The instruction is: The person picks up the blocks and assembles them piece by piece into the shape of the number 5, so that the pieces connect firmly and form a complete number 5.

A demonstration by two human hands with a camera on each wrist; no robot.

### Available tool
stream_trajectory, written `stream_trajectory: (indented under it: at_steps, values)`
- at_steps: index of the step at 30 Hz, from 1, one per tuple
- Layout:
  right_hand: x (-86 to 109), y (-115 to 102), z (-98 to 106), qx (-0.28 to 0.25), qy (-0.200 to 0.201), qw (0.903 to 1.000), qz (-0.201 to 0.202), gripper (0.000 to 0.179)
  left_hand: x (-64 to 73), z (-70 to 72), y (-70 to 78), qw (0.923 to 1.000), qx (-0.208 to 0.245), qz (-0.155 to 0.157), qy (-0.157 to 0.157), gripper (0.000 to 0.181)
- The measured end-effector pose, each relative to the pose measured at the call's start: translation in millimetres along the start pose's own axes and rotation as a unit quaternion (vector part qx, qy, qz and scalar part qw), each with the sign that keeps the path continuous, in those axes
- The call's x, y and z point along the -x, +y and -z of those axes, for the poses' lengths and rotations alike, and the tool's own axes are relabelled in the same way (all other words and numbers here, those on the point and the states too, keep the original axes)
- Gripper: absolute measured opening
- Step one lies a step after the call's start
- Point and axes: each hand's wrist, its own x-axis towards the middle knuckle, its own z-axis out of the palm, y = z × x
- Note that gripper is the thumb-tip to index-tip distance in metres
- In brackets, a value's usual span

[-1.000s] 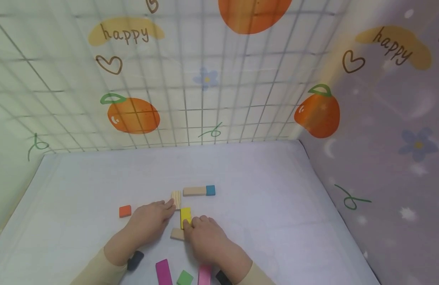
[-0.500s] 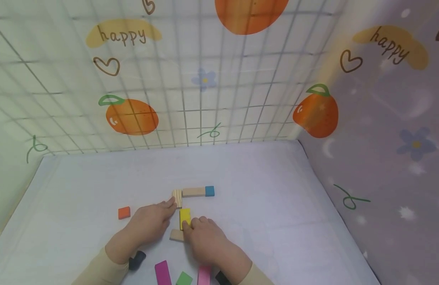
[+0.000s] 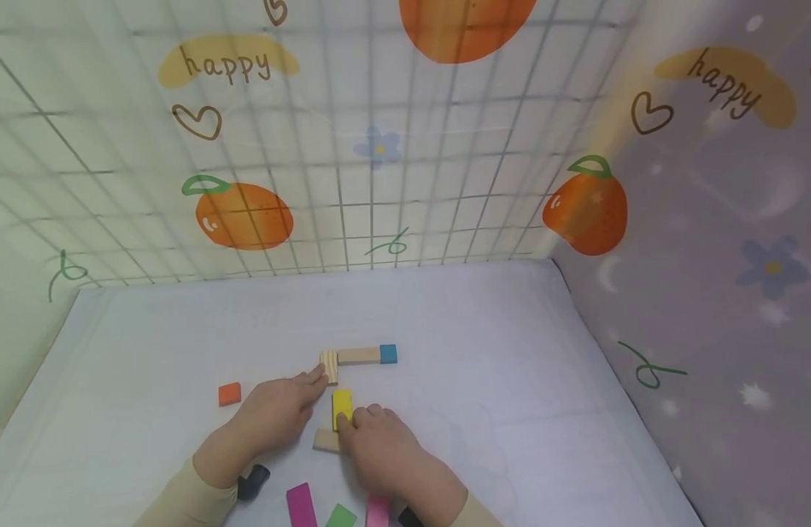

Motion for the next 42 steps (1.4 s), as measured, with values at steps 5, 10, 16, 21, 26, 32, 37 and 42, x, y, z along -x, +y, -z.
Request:
stream_trajectory:
  at_steps: [5, 10, 16, 21, 26, 32, 37, 42]
  values:
    - [0.7, 1.4, -1.2, -0.019, -0.008, 0.9998, 0.000, 0.047, 0.9, 3.4, 1.2, 0.9999, 0.009, -0.001, -0.009, 0.052]
    - [-0.4, 3.4, -1.9, -0.037, -0.020, 0.9991, -0.003, 0.055, 1.5, 5.6, 1.8, 0.9998, 0.010, 0.000, -0.017, 0.053]
    - [-2.6, 3.8, -4.2, -0.054, -0.028, 0.9980, -0.016, 0.064, 3.3, 6.3, 1.2, 0.9997, 0.015, 0.002, -0.018, 0.055]
    - [-2.2, 3.1, -4.8, -0.062, -0.020, 0.9977, -0.017, 0.062, 3.2, 5.3, 0.6, 0.9991, 0.024, 0.007, -0.033, 0.057]
    - [-0.6, 4.1, 1.7, -0.090, -0.015, 0.9956, -0.020, 0.056, 5.7, 2.7, -0.7, 0.9974, 0.050, 0.016, -0.050, 0.062]
    - [1.6, 9.5, 7.6, -0.113, 0.000, 0.9933, -0.027, 0.049, 23.0, 5.1, 7.8, 0.9982, 0.037, 0.007, -0.048, 0.062]
    - [2.2, 12.1, 4.7, -0.110, -0.022, 0.9929, -0.041, 0.050, 40.7, 3.0, 22.6, 0.9959, 0.041, -0.045, -0.067, 0.054]
    - [1.0, 10.5, -1.2, -0.091, -0.042, 0.9948, -0.019, 0.049, 49.7, -1.8, 30.4, 0.9952, 0.044, -0.046, -0.073, 0.057]
